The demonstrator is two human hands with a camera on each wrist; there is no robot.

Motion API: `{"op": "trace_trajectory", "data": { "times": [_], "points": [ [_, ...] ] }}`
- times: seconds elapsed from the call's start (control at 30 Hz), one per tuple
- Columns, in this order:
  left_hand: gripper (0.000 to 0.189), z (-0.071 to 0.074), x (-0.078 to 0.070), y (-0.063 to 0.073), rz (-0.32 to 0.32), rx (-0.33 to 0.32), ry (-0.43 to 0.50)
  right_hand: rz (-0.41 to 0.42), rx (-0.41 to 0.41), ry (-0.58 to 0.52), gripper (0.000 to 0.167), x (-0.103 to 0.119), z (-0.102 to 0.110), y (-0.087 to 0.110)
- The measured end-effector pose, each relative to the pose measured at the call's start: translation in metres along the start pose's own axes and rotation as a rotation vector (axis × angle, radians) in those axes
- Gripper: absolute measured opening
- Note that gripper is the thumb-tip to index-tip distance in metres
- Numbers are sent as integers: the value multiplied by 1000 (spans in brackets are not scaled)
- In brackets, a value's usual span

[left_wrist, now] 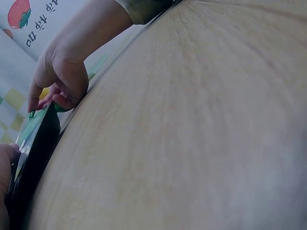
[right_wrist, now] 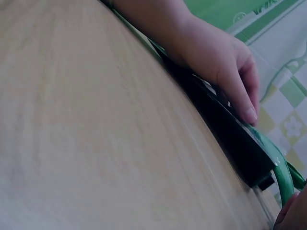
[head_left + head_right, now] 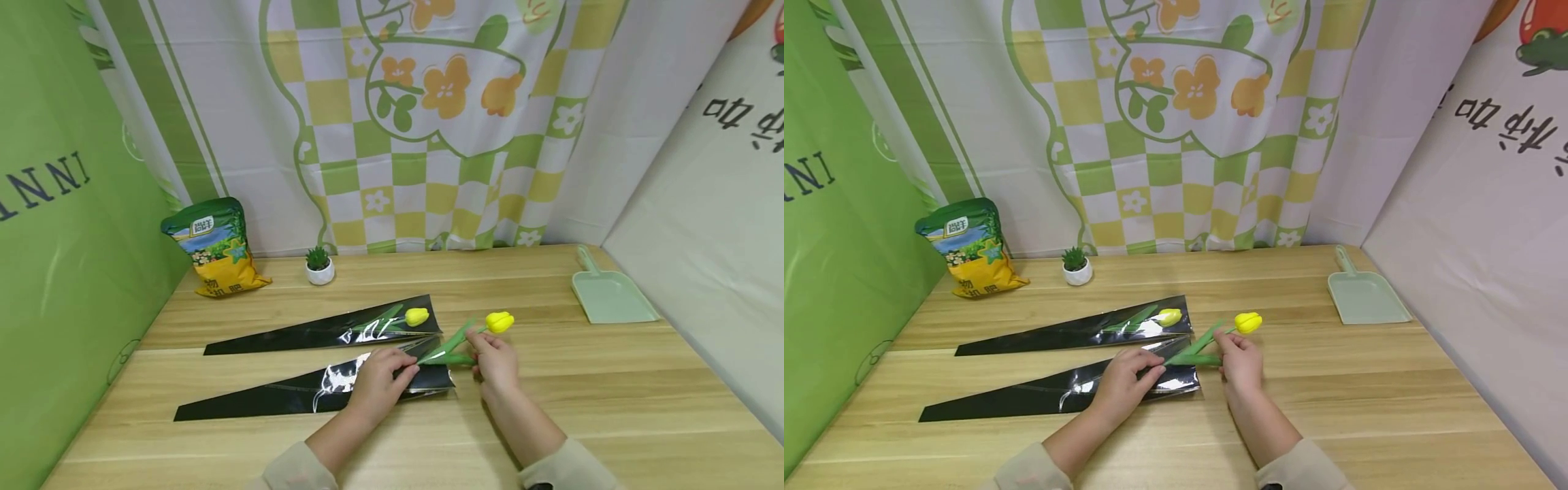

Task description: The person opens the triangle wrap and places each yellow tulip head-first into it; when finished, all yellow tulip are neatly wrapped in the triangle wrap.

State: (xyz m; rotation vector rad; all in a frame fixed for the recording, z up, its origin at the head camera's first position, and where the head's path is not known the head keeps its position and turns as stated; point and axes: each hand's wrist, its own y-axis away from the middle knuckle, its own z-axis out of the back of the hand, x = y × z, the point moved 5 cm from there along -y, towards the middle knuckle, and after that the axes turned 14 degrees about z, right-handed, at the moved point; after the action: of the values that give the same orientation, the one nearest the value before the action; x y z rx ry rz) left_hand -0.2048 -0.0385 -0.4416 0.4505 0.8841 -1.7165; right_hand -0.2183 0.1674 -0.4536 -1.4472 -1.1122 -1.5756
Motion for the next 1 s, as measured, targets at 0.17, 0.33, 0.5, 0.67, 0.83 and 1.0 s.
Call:
{"op": "trace_trajectory", "data": {
  "times": [0.17, 0.33, 0.5, 0.67, 0.83, 1.0],
  "points": [
    [12, -1, 0, 0, 10, -6, -21, 21, 18, -17, 36, -1, -7, 7],
    [12, -1, 1, 0, 13, -2, -23, -1, 67, -126, 24, -2, -9, 6],
    [11, -1, 1, 0, -1, -13, -12, -13, 140, -200, 20, -3, -9, 3],
    [11, 0, 0, 0, -3, -13, -2, -8, 182, -190, 30, -1, -5, -1],
    [11, -1, 0, 0, 0, -6, 5, -3, 182, -165, 54, 3, 5, -4],
    [11, -1, 0, 0, 1, -3, 0, 21, 179, -140, 62, 6, 14, -8]
  ]
}}
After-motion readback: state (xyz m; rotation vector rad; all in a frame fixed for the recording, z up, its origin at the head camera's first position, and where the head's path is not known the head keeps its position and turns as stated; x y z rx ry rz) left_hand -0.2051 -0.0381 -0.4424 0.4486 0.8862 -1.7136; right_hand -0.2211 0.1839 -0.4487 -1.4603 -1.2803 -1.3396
